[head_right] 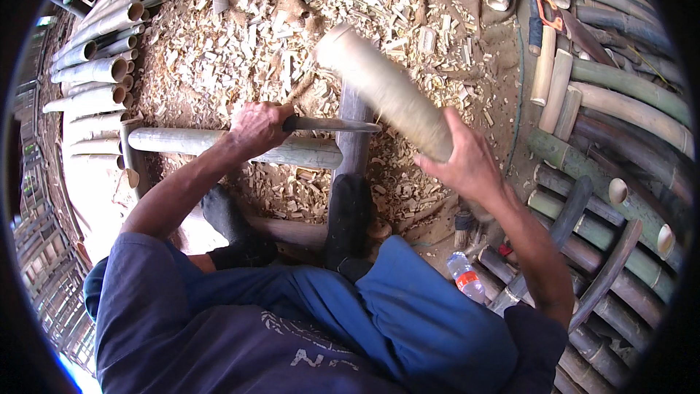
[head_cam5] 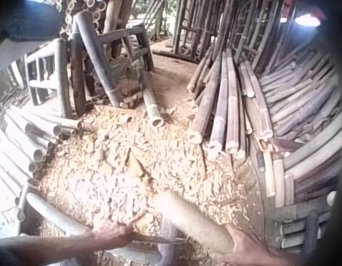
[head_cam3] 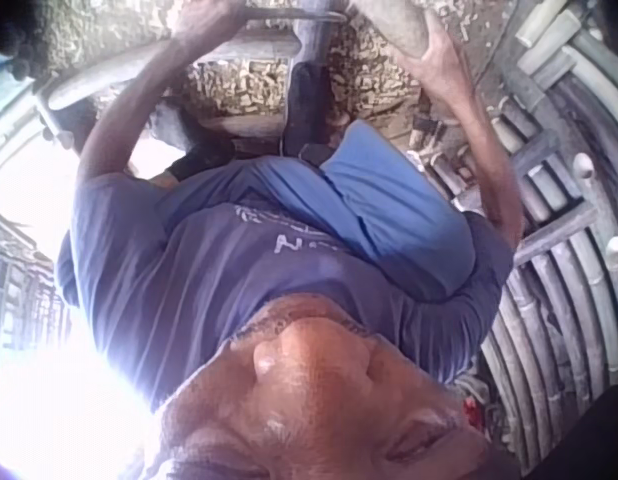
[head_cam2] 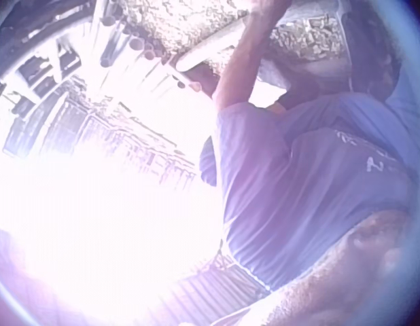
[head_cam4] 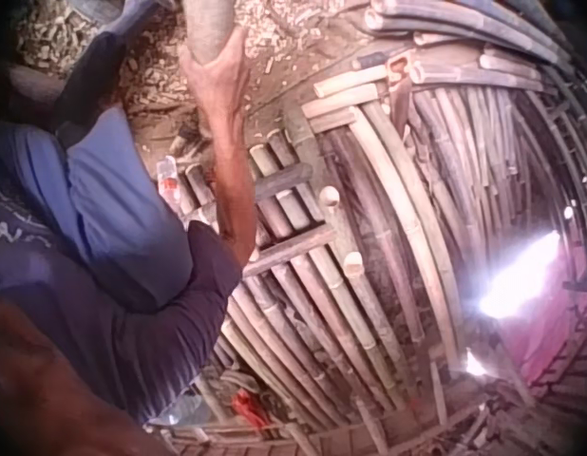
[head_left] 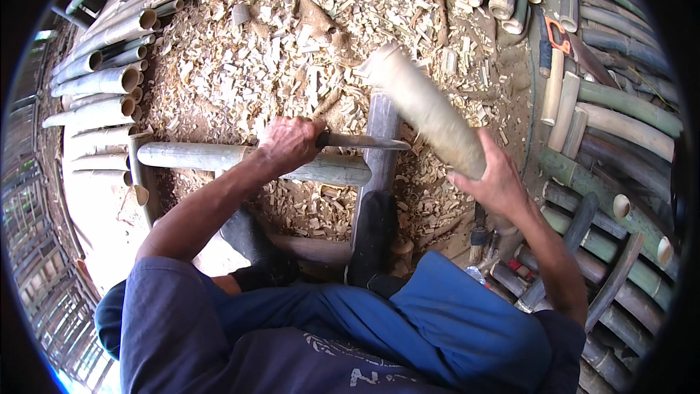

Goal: The person whittles and fits together pieces of bamboo using a knife to create a joint.

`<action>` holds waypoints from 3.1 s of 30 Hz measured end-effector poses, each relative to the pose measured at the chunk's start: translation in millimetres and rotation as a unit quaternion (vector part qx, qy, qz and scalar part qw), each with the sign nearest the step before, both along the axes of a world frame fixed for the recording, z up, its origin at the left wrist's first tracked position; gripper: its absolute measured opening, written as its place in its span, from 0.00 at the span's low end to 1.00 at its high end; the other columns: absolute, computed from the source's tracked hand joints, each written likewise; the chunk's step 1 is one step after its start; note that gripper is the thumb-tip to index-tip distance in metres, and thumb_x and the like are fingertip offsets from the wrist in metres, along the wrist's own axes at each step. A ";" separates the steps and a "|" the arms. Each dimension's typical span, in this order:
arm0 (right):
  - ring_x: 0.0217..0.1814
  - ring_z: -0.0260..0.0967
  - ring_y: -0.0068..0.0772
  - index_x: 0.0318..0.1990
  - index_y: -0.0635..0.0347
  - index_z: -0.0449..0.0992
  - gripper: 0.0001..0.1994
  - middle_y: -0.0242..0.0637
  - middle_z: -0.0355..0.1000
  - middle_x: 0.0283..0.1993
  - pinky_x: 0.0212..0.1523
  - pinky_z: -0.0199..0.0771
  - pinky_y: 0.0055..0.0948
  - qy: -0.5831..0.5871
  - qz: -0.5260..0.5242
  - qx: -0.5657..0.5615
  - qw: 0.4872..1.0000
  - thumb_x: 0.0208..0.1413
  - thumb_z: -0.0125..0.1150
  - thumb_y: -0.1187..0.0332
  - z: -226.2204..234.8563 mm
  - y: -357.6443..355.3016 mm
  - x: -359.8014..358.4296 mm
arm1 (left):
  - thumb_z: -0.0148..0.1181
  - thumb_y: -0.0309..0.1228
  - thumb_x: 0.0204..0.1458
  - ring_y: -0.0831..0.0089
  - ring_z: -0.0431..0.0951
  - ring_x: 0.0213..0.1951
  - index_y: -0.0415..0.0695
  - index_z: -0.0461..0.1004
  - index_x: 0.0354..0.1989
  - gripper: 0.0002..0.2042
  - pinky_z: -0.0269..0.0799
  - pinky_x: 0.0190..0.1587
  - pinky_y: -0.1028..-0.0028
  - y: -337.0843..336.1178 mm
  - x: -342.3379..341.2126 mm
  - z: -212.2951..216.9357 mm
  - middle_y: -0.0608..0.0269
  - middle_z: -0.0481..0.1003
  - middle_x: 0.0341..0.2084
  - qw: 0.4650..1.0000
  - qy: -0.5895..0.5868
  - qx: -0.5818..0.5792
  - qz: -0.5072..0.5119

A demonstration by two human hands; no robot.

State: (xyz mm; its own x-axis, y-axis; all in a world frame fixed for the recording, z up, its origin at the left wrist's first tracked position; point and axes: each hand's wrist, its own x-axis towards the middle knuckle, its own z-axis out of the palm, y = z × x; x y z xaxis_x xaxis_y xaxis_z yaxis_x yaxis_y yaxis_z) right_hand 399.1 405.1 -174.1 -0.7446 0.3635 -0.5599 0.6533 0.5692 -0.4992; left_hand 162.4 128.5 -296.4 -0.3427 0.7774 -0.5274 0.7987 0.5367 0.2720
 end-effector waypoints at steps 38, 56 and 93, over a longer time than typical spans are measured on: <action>0.49 0.77 0.44 0.56 0.63 0.69 0.38 0.46 0.75 0.49 0.49 0.83 0.41 0.126 0.502 0.190 0.834 0.39 0.81 0.58 -32.9 12.7 -22.9 | 0.55 0.23 0.54 0.53 0.81 0.21 0.42 0.72 0.36 0.03 0.74 0.22 0.55 -6.9 -8.3 -43.3 0.45 0.79 0.23 0.992 0.047 0.110 -0.049; 0.48 0.76 0.37 0.50 0.60 0.70 0.28 0.45 0.75 0.46 0.45 0.83 0.38 0.095 0.493 0.205 0.840 0.44 0.79 0.63 -49.8 24.0 -31.7 | 0.54 0.27 0.61 0.55 0.82 0.24 0.40 0.69 0.40 0.05 0.76 0.23 0.56 -1.8 -9.9 -54.2 0.44 0.79 0.27 0.991 0.045 0.113 -0.048; 0.52 0.71 0.32 0.64 0.65 0.62 0.36 0.40 0.71 0.51 0.55 0.72 0.32 0.177 -0.275 -0.259 0.909 0.46 0.70 0.66 5.5 4.0 8.1 | 0.60 0.54 0.60 0.78 0.64 0.12 0.46 0.86 0.32 0.22 0.63 0.15 0.71 54.4 -87.8 -38.3 0.67 0.74 0.11 0.981 -0.060 0.168 -0.080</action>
